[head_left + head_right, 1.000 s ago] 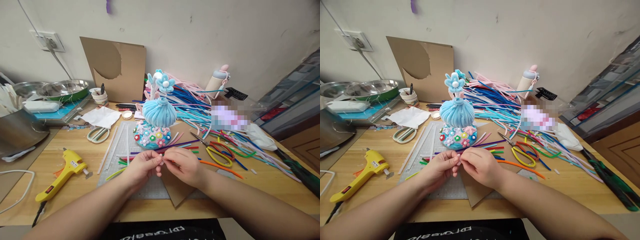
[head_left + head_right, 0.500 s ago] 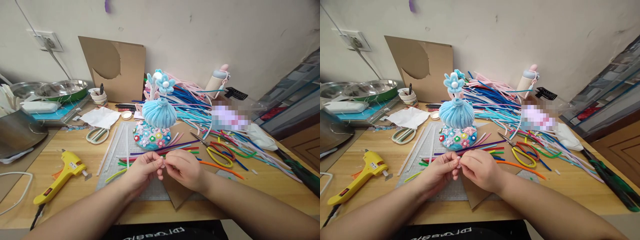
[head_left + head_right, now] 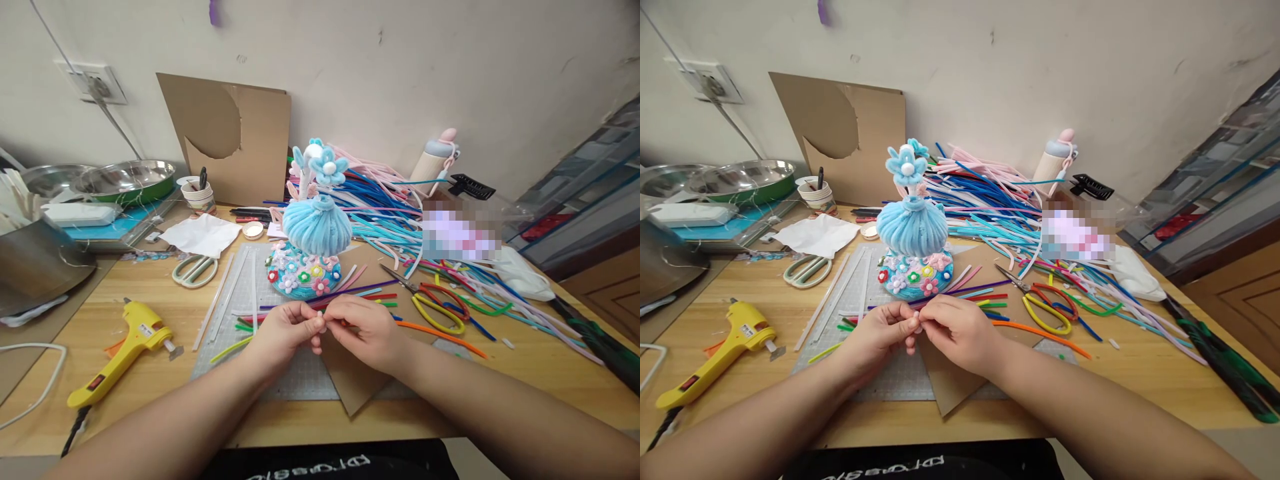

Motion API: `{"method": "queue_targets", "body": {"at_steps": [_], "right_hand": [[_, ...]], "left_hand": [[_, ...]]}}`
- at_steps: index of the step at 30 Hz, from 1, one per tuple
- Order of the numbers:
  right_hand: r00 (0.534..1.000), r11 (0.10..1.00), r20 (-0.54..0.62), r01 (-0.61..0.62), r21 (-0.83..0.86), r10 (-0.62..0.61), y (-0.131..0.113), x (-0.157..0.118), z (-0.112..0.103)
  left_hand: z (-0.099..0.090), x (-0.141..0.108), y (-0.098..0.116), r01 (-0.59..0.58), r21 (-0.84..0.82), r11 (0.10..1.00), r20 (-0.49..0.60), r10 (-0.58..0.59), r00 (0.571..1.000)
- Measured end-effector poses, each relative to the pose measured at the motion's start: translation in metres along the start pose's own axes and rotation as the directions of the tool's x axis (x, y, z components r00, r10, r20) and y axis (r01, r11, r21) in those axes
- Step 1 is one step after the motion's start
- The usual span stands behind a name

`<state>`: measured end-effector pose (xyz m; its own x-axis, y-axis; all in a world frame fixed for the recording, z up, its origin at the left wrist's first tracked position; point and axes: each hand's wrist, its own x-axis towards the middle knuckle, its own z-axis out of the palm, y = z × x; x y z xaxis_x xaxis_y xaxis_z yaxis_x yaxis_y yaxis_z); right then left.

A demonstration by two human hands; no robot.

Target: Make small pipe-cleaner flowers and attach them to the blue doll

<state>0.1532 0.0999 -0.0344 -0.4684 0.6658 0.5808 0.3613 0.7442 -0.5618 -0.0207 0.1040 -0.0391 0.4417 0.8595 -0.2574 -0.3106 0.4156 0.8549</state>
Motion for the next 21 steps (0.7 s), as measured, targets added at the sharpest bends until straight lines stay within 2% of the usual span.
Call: {"method": "queue_targets", "body": {"at_steps": [6,11,13,16,19,21], "right_hand": [[0.997,0.999,0.083,0.003,-0.032,0.0,-0.001,-0.001,-0.003],[0.999,0.999,-0.035,-0.031,0.005,0.032,-0.003,-0.003,-0.001],[0.998,0.998,-0.038,-0.049,0.05,0.051,-0.004,-0.003,-0.001],[0.99,0.975,0.027,-0.143,0.169,0.14,-0.002,-0.003,-0.004],[0.96,0.901,0.121,-0.28,0.332,0.254,0.0,-0.002,-0.007],[0.946,0.86,0.172,-0.321,0.395,0.274,0.0,-0.002,-0.009]], "left_hand": [[-0.002,0.0,0.001,0.0,0.081,0.997,0.028,-0.002,1.0],[0.003,-0.004,0.007,0.023,-0.063,0.998,0.103,-0.016,0.995],[0.005,-0.006,0.012,0.031,-0.097,0.995,0.153,-0.016,0.988],[0.004,-0.007,0.017,0.012,-0.068,0.998,0.225,0.003,0.974],[0.001,-0.007,0.019,-0.026,0.024,0.999,0.291,0.018,0.957],[0.0,-0.007,0.019,-0.044,0.069,0.997,0.31,0.02,0.95]]}}
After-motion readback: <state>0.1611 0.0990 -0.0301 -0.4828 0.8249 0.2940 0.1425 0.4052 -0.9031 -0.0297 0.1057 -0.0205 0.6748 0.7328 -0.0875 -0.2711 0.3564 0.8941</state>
